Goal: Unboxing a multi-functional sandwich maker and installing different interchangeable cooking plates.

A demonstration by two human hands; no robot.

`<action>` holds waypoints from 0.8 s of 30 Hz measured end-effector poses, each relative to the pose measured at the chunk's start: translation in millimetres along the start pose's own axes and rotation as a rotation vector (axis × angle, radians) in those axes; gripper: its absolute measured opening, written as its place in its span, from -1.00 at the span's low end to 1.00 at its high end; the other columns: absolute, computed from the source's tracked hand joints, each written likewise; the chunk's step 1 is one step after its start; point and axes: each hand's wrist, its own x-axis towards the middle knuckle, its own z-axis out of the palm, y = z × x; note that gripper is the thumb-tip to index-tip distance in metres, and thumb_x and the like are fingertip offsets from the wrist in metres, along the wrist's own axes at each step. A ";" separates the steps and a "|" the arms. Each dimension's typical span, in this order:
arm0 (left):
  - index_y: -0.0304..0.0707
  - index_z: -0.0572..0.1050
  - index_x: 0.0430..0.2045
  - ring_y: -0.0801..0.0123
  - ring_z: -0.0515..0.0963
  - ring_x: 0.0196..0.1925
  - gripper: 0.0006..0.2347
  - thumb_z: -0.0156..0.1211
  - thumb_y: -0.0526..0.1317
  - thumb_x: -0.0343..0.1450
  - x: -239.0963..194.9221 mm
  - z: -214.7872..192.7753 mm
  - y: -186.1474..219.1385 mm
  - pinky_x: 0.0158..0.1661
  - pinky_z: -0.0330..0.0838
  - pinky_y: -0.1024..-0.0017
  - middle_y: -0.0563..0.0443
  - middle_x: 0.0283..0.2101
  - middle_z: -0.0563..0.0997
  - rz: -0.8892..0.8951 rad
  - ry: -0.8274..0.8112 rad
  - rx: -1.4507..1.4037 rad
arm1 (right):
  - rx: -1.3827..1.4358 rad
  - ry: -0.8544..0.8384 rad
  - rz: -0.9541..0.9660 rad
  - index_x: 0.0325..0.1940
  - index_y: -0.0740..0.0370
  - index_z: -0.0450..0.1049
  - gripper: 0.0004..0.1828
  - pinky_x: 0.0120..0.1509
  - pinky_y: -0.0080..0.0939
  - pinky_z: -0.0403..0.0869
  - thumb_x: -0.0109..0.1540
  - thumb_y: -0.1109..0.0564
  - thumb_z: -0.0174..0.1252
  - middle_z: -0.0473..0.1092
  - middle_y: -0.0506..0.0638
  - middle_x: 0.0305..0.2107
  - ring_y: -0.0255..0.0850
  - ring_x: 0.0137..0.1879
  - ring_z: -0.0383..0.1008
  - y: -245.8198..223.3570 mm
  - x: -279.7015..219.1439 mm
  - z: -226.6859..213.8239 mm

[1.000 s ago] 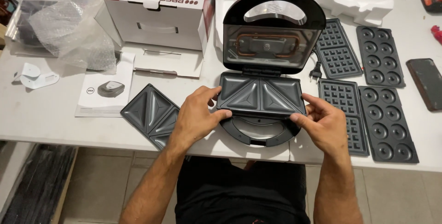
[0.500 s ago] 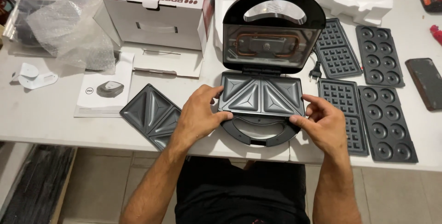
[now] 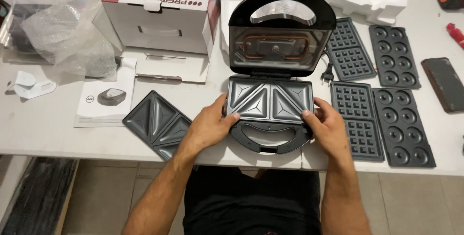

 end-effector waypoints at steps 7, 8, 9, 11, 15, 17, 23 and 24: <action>-0.38 0.16 0.41 -0.33 0.23 0.44 -0.46 -0.02 -0.19 0.47 -7.3 51.5 -6.7 0.37 0.14 -0.04 -0.59 0.35 0.30 -0.063 0.281 -0.410 | -0.030 0.099 -0.018 0.37 0.23 0.43 -0.41 -0.18 -0.05 0.45 0.29 -0.03 0.24 0.52 0.21 -0.30 -0.10 -0.22 0.44 -2.9 -5.7 17.8; -0.42 0.18 0.39 -0.36 0.22 0.43 -0.48 -0.03 -0.21 0.48 -5.6 56.8 -8.5 0.37 0.12 -0.05 -0.61 0.35 0.30 -0.056 0.341 -0.467 | -0.006 0.113 -0.007 0.35 0.20 0.45 -0.42 -0.15 -0.10 0.45 0.28 -0.05 0.25 0.51 0.16 -0.31 -0.13 -0.20 0.41 -10.8 -8.9 21.0; -0.42 0.18 0.39 -0.36 0.22 0.43 -0.48 -0.03 -0.21 0.48 -3.4 57.2 -5.5 0.37 0.12 -0.05 -0.61 0.35 0.30 -0.059 0.332 -0.466 | -0.007 0.119 0.001 0.35 0.20 0.45 -0.42 -0.15 -0.10 0.45 0.28 -0.05 0.25 0.51 0.16 -0.31 -0.13 -0.20 0.41 5.8 1.1 17.5; -0.48 0.20 0.37 -0.41 0.20 0.43 -0.48 -0.05 -0.21 0.48 -2.8 60.3 -2.4 0.38 0.11 -0.05 -0.67 0.35 0.26 -0.037 0.402 -0.502 | -0.152 0.138 0.020 0.33 0.02 0.50 -0.40 -0.14 -0.05 0.43 0.24 -0.17 0.30 0.51 0.09 -0.32 -0.14 -0.18 0.47 41.7 17.0 11.2; -0.38 0.25 0.36 -0.35 0.25 0.42 -0.49 0.00 -0.23 0.45 5.3 68.6 -19.1 0.35 0.17 -0.01 -0.57 0.33 0.34 -0.039 0.429 -0.505 | -0.062 0.094 -0.028 0.36 0.13 0.46 -0.42 -0.22 -0.10 0.43 0.26 -0.04 0.27 0.51 0.14 -0.36 -0.12 -0.27 0.47 26.7 10.5 6.0; -0.34 0.27 0.36 -0.29 0.27 0.42 -0.49 0.04 -0.24 0.44 8.2 71.9 -26.5 0.35 0.19 0.02 -0.52 0.33 0.36 -0.049 0.434 -0.511 | 0.041 0.085 -0.024 0.38 0.21 0.42 -0.41 -0.26 -0.22 0.41 0.27 0.05 0.27 0.47 0.09 -0.39 -0.17 -0.28 0.45 19.1 4.4 6.3; -0.30 0.31 0.34 -0.26 0.32 0.40 -0.48 0.08 -0.24 0.41 12.8 71.6 -29.7 0.32 0.25 0.04 -0.48 0.30 0.41 -0.054 0.440 -0.493 | 0.098 0.061 -0.022 0.39 0.21 0.39 -0.43 -0.31 -0.27 0.40 0.30 0.07 0.26 0.47 0.03 -0.37 -0.26 -0.31 0.41 13.6 2.6 6.5; -0.30 0.31 0.34 -0.26 0.32 0.40 -0.48 0.08 -0.24 0.41 10.0 71.2 -29.3 0.32 0.25 0.04 -0.48 0.30 0.41 -0.053 0.438 -0.494 | 0.097 0.063 -0.021 0.39 0.21 0.39 -0.43 -0.31 -0.27 0.40 0.30 0.07 0.26 0.47 0.03 -0.37 -0.26 -0.31 0.41 18.6 0.5 7.9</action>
